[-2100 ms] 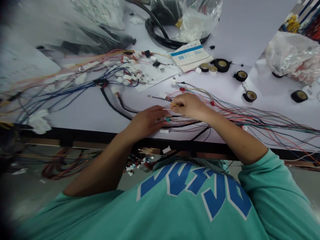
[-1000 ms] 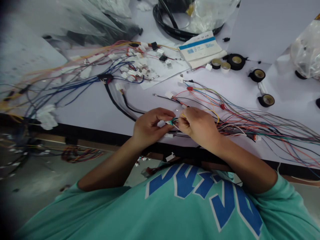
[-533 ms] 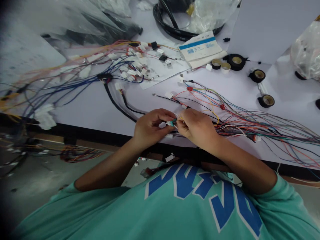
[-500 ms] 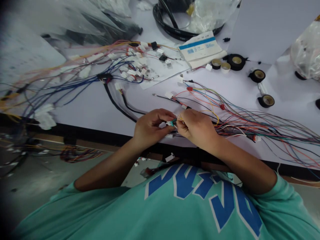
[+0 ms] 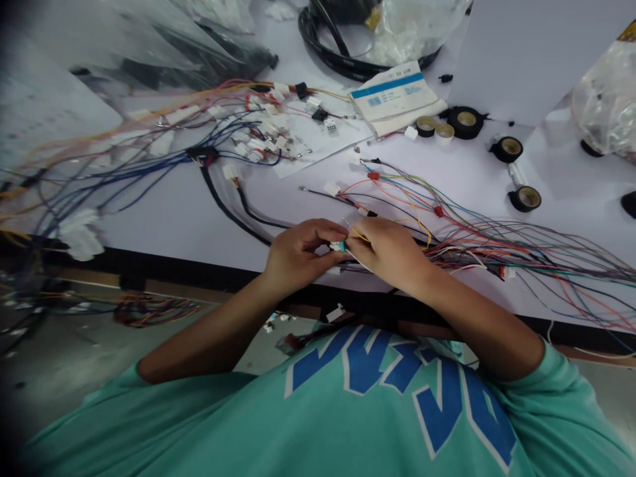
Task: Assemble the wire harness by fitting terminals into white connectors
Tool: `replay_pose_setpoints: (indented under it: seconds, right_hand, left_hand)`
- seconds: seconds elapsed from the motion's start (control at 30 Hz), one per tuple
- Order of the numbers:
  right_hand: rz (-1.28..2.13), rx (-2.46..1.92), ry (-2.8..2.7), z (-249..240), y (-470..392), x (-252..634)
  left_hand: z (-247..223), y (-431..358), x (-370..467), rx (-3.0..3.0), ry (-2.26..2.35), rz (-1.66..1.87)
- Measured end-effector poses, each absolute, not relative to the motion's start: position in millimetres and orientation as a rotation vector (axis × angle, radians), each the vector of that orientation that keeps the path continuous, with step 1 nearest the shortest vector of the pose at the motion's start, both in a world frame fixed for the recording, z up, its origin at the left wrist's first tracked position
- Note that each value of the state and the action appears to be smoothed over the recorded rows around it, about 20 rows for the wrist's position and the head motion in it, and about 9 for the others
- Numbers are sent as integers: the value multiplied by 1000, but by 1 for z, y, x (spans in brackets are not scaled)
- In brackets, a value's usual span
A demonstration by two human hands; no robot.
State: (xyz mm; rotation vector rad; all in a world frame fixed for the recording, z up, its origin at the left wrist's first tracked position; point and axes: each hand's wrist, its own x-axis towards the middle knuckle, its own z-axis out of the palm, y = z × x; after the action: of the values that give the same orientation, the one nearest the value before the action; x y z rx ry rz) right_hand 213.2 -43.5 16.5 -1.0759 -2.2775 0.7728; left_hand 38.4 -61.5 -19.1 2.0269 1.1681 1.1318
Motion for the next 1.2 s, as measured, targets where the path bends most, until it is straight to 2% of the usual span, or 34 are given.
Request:
replay_pose_setpoints:
  seconds: [0.1,0.43,0.57,0.8,1.03,1.2]
  right_hand:
    - [854,-1102,-2273,18,-40,216]
    - [796,-1069,-2246,9,-45,213]
    - [1031,-1072,-2213,17,-31,225]
    - [1181,-1137,-1660,9,5,256]
    - [1060,-1249,-1491,-5,15,258]
    - [1194,-1363,-1293,-6,16,255]
  left_hand:
    - [-20,-60,38,2020,1194,1089]
    - [-20,-62,39,2175,1207,1009]
    - [-13,-61,36,2093,1240,935]
    - [4,-62,22,1998,1208,567]
    - [10,-59,17,2047,1095,309]
    - [10,-56,18,2080,1138,208]
